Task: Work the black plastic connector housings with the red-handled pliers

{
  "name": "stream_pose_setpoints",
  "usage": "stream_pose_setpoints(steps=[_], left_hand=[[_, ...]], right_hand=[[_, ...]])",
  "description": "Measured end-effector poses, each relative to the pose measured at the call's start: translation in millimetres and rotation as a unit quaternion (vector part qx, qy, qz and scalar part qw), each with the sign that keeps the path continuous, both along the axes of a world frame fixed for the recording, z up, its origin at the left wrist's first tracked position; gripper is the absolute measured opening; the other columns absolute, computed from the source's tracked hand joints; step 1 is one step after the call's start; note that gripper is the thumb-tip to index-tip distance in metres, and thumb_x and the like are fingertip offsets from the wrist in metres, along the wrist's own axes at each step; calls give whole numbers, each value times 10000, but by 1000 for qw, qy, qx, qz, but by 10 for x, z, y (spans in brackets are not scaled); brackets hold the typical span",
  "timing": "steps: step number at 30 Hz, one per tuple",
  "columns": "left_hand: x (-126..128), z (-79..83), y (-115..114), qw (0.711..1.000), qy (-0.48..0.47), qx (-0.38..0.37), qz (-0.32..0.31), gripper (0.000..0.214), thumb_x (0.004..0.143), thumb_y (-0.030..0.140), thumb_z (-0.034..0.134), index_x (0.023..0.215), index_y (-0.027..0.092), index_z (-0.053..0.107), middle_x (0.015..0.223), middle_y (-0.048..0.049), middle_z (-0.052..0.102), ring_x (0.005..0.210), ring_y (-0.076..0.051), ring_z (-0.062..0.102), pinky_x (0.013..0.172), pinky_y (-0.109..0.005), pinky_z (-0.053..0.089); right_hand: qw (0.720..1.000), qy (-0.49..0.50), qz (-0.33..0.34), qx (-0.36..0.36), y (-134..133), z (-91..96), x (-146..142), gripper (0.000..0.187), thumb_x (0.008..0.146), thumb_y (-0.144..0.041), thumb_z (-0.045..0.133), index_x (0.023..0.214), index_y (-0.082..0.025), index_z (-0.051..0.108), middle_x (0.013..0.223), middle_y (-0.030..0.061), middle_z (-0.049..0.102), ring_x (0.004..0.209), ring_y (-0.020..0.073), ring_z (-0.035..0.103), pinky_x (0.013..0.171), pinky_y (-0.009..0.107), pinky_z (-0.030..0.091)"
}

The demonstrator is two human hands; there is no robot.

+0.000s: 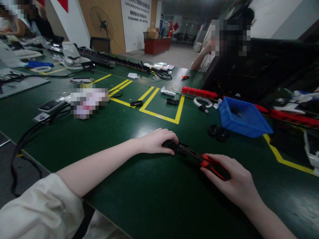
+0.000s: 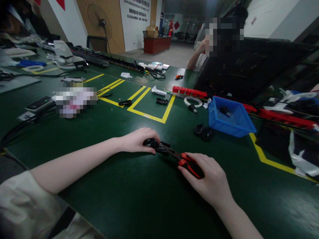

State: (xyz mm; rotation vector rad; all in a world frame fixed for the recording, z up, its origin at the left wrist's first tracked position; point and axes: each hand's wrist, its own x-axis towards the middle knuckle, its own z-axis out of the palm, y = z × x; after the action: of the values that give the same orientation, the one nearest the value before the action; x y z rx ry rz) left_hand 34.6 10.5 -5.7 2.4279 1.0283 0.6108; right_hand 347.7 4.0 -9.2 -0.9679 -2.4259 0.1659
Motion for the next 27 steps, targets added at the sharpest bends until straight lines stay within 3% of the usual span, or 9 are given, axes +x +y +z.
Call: stream_pose_setpoints(steps=[8, 27], left_hand=[[-6, -37, 4, 1000, 5, 20, -17, 262, 893, 393, 673, 1062, 202, 613, 1151, -44, 646, 1046, -202, 594, 883, -320, 393], [22, -30, -24, 1000, 14, 19, 0, 191, 924, 338, 612, 1063, 220, 667, 1187, -58, 621, 1079, -227, 581, 928, -364, 401]], right_hand=[[999, 4, 13, -30, -2, -21, -17, 401, 844, -399, 667, 1209, -238, 631, 1100, 77, 689, 976, 229, 668, 833, 382, 581], [1000, 1, 0, -22, -29, -13, -31, 398, 856, -396, 654, 1218, -233, 632, 1134, 95, 663, 1000, 243, 668, 857, 406, 588]])
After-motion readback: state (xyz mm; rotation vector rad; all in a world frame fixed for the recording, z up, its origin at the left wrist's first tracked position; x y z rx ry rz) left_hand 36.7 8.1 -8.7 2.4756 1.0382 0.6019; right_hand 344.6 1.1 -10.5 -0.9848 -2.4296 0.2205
